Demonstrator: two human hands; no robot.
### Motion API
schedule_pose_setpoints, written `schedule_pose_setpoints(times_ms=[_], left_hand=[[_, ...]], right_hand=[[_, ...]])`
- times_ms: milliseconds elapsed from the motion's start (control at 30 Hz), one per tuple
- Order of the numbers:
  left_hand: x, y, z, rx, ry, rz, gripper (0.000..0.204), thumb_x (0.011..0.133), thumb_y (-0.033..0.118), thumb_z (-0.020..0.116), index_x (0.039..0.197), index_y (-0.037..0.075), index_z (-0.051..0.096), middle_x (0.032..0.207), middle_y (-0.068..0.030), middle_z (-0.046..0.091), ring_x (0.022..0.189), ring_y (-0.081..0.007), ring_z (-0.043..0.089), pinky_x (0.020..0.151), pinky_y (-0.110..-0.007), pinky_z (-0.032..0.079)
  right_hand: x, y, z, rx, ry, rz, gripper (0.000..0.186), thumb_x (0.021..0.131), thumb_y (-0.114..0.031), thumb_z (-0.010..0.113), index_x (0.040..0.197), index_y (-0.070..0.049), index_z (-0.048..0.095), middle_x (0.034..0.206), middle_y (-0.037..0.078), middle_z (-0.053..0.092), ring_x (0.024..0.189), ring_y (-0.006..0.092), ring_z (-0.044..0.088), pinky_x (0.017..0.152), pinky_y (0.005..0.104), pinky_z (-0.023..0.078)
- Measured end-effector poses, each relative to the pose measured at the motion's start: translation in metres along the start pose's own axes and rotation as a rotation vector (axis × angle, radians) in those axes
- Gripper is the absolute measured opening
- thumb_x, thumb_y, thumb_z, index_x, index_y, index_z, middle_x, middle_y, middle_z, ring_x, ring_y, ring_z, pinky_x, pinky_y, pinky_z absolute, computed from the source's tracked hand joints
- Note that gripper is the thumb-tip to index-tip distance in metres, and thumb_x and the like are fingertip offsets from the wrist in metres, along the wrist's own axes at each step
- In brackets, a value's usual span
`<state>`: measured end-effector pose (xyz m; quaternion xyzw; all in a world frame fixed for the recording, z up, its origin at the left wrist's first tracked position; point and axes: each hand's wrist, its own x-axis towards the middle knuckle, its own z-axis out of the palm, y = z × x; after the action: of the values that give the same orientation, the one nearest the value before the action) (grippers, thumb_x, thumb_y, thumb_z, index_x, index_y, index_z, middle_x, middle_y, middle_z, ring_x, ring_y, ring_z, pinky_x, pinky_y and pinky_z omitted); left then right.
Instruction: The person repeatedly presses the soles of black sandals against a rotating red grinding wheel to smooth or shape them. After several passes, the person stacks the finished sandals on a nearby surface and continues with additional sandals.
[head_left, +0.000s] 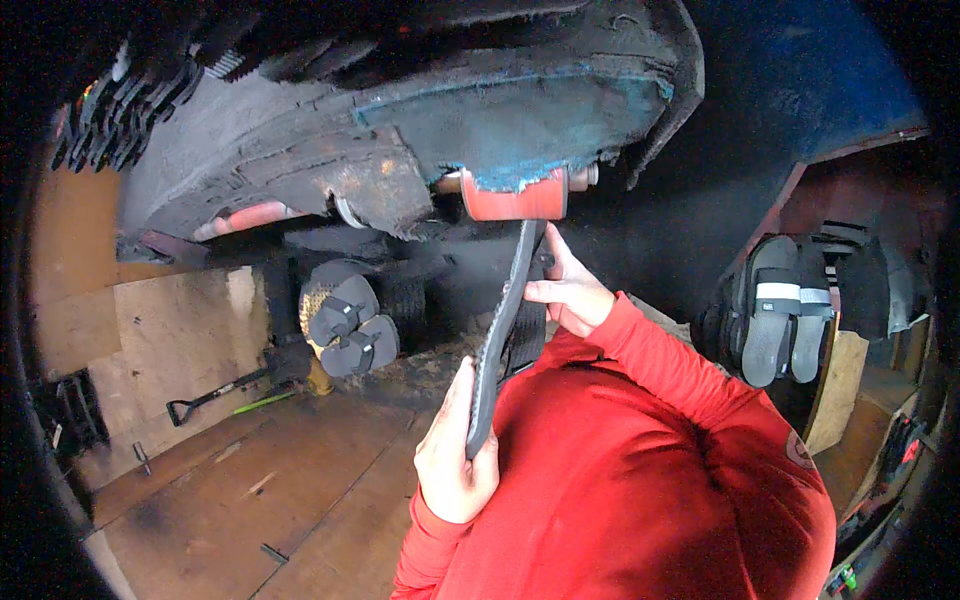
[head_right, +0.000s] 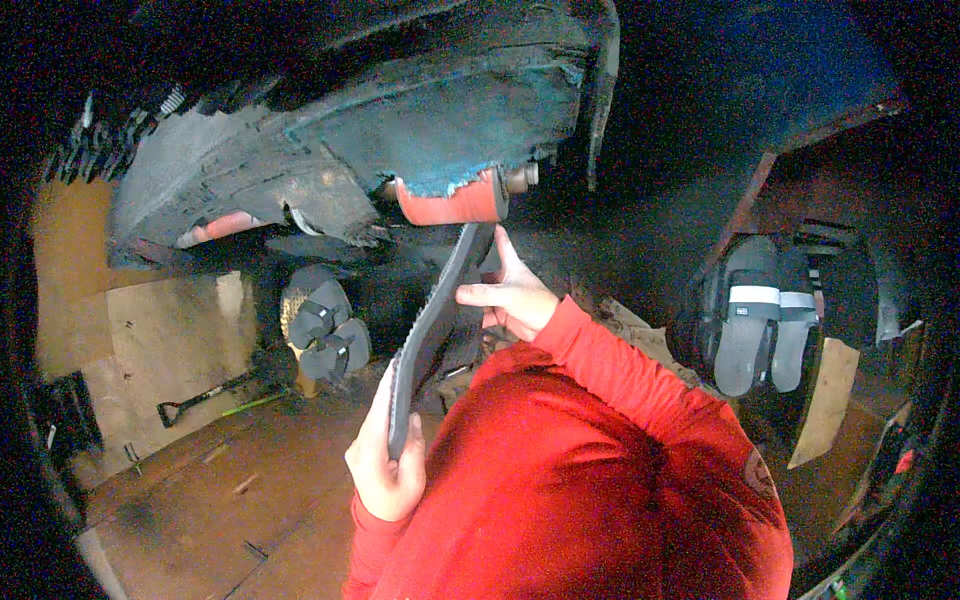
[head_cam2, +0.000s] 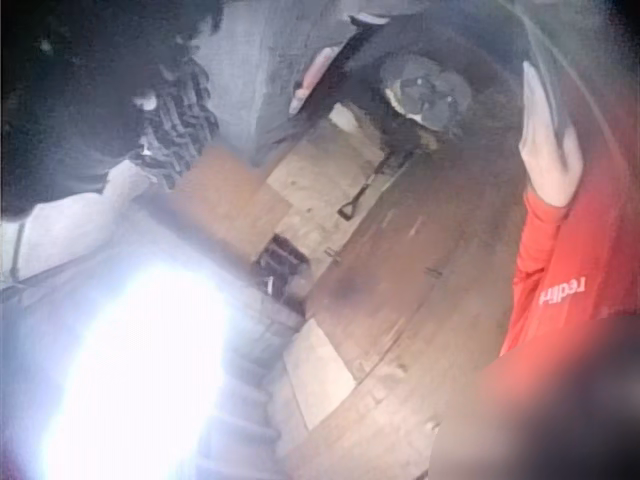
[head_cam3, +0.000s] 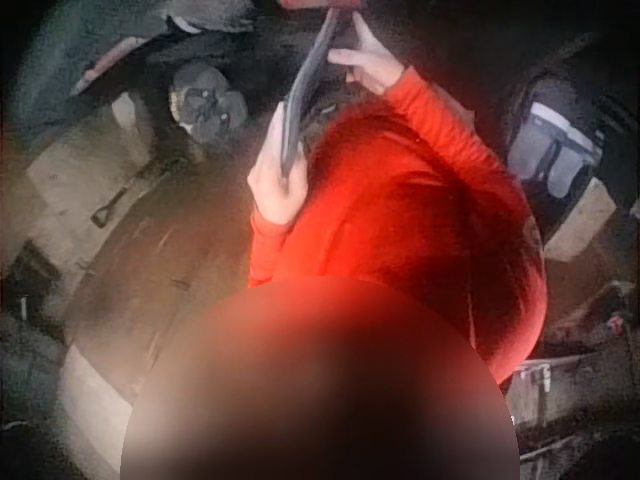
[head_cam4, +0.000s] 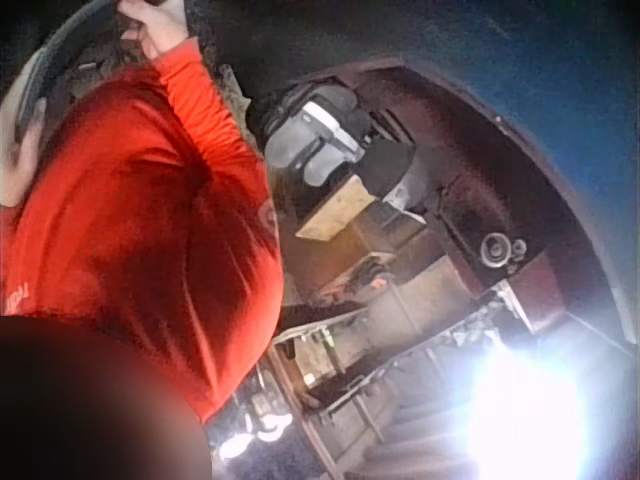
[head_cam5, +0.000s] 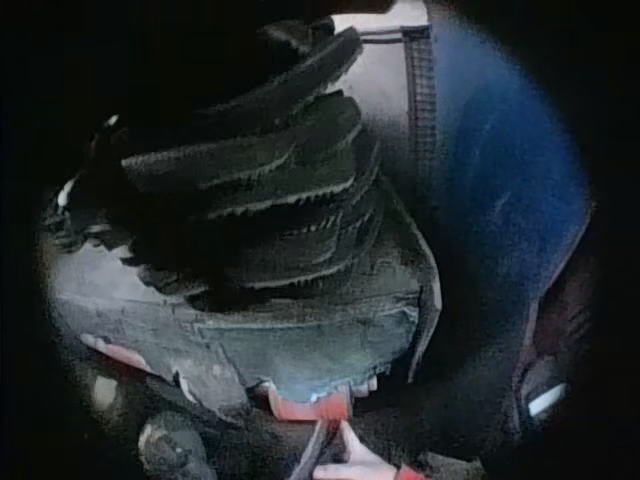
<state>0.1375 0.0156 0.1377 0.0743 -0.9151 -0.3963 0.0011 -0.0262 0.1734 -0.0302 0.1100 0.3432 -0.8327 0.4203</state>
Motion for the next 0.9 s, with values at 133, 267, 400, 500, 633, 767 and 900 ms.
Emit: schedule_pose_setpoints(times_ms=[133, 267, 400, 500, 633, 767, 900], left_hand=[[-0.036, -0.035, 0.01, -0.067, -0.008, -0.074, 0.066, 0.081, -0.01, 0.058, 0.145, -0.005, 0.043, 0.142, -0.0272, 0.054, 0.124, -0.036, 0.061, 0.102, -0.039, 0.05], [-0.03, -0.063, 0.018, -0.548, -0.131, -0.259, 0.07, 0.085, 0.003, 0.072, 0.147, -0.002, 0.04, 0.15, -0.021, 0.046, 0.135, -0.0288, 0.049, 0.112, -0.041, 0.039], [0.068, -0.082, 0.05, -0.722, -0.253, -0.189, 0.074, 0.091, 0.016, 0.073, 0.153, 0.0, 0.034, 0.154, -0.016, 0.041, 0.142, -0.0237, 0.038, 0.117, -0.039, 0.032], [0.124, -0.085, 0.079, -1.088, -0.366, -0.226, 0.076, 0.091, 0.004, 0.068, 0.157, 0.001, 0.029, 0.149, -0.0091, 0.045, 0.133, -0.0198, 0.046, 0.112, -0.034, 0.037], [0.129, -0.081, 0.084, -1.112, -0.357, -0.353, 0.078, 0.088, -0.002, 0.065, 0.157, 0.001, 0.028, 0.133, -0.0084, 0.056, 0.111, -0.0144, 0.059, 0.097, -0.03, 0.049], [0.15, -0.082, 0.098, -1.021, -0.268, -0.367, 0.075, 0.086, -0.002, 0.063, 0.155, 0.001, 0.034, 0.126, -0.0083, 0.061, 0.104, -0.0138, 0.062, 0.093, -0.029, 0.051], [0.194, -0.105, 0.127, -0.855, -0.367, -0.371, 0.042, 0.087, 0.008, 0.064, 0.128, 0.001, 0.059, 0.1, -0.002, 0.065, 0.085, -0.0108, 0.062, 0.075, -0.026, 0.051]], right_hand=[[-0.011, 0.003, 0.0, -0.238, -0.05, 0.017, 0.129, 0.08, 0.009, 0.071, 0.156, -0.035, -0.023, 0.13, 0.021, 0.053, 0.108, 0.0319, 0.064, 0.093, 0.0458, 0.054], [-0.014, 0.018, 0.0, -0.393, -0.098, -0.087, 0.133, 0.079, 0.012, 0.067, 0.151, -0.039, -0.032, 0.132, 0.023, 0.05, 0.111, 0.0337, 0.062, 0.093, 0.0454, 0.053], [-0.006, 0.02, 0.001, -0.467, -0.202, -0.116, 0.132, 0.079, 0.014, 0.063, 0.15, -0.039, -0.034, 0.142, 0.021, 0.045, 0.123, 0.0318, 0.056, 0.096, 0.0438, 0.052], [-0.002, 0.01, 0.002, -0.385, -0.309, -0.08, 0.126, 0.079, 0.015, 0.064, 0.157, -0.031, -0.023, 0.148, 0.016, 0.042, 0.13, 0.0261, 0.052, 0.102, 0.0392, 0.049], [-0.001, -0.003, 0.007, -0.251, -0.278, 0.011, 0.115, 0.078, 0.015, 0.068, 0.163, -0.019, -0.001, 0.148, 0.012, 0.043, 0.131, 0.0224, 0.05, 0.105, 0.0362, 0.046], [0.013, -0.016, 0.009, -0.221, -0.24, -0.036, 0.101, 0.079, 0.012, 0.067, 0.161, -0.012, 0.014, 0.14, 0.009, 0.048, 0.124, 0.0183, 0.055, 0.1, 0.0339, 0.05], [0.037, -0.042, -0.009, -0.292, -0.06, 0.152, 0.072, 0.082, 0.006, 0.069, 0.145, -0.008, 0.038, 0.122, 0.006, 0.06, 0.108, 0.0155, 0.064, 0.093, 0.0308, 0.054]])
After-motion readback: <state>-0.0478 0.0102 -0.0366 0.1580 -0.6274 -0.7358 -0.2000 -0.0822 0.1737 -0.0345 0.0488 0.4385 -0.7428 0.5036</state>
